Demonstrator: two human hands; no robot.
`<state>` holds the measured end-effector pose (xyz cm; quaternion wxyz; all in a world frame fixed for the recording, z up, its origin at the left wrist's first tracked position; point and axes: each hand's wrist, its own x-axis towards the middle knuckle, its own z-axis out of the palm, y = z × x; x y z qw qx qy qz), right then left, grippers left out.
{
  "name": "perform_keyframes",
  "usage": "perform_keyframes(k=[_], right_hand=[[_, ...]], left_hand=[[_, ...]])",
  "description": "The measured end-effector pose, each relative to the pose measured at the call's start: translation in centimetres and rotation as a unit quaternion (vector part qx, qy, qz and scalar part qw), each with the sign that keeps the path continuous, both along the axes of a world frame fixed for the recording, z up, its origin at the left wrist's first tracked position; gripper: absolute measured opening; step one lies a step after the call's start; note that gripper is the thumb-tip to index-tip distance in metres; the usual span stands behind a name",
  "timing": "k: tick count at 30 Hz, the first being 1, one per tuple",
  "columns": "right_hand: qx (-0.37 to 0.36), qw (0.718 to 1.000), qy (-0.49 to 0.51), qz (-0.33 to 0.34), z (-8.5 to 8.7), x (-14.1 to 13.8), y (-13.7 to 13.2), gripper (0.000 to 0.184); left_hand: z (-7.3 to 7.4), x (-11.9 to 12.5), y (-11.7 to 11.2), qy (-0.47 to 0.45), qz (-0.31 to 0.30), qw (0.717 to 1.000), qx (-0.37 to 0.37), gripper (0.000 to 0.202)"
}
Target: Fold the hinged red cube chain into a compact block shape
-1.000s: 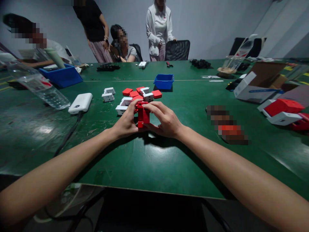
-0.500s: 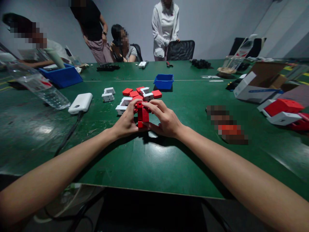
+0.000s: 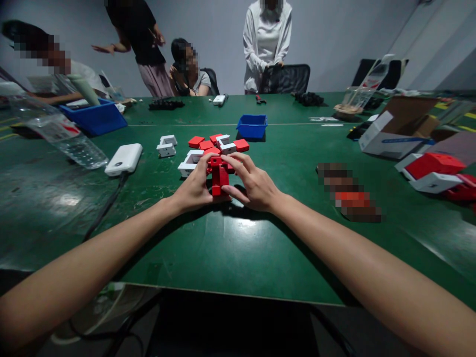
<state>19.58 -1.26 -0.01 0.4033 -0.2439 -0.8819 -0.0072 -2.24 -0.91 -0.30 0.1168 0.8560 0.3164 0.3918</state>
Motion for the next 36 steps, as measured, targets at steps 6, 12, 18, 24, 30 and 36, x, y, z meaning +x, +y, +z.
perform_keyframes(k=[6,12,18,24,30,36], right_hand=[[-0.007,0.994,0.064,-0.088,-0.2,0.4,0.9,0.04],[-0.073,0.986,-0.097,-0.113,-1.3,0.6,1.7,0.048],[-0.045,0.989,-0.099,-0.097,-0.5,0.9,1.7,0.027],[-0.031,0.992,-0.087,-0.088,-0.4,1.0,1.5,0.027],[-0.123,0.978,-0.146,-0.09,-1.0,1.1,1.8,0.046],[-0.133,0.979,-0.113,-0.106,-1.2,1.2,2.1,0.059]], left_hand=[[-0.1,0.2,-0.2,0.005,0.048,0.998,-0.045,0.109],[-0.3,0.0,0.0,0.002,0.022,0.999,-0.029,0.111],[-0.3,0.1,-0.1,0.008,0.029,0.999,-0.039,0.111],[-0.1,0.1,-0.2,0.005,0.023,0.999,-0.04,0.11],[-0.2,0.1,-0.2,0.005,0.024,0.999,-0.04,0.111],[0.0,0.2,-0.2,0.008,0.026,0.998,-0.049,0.11]])
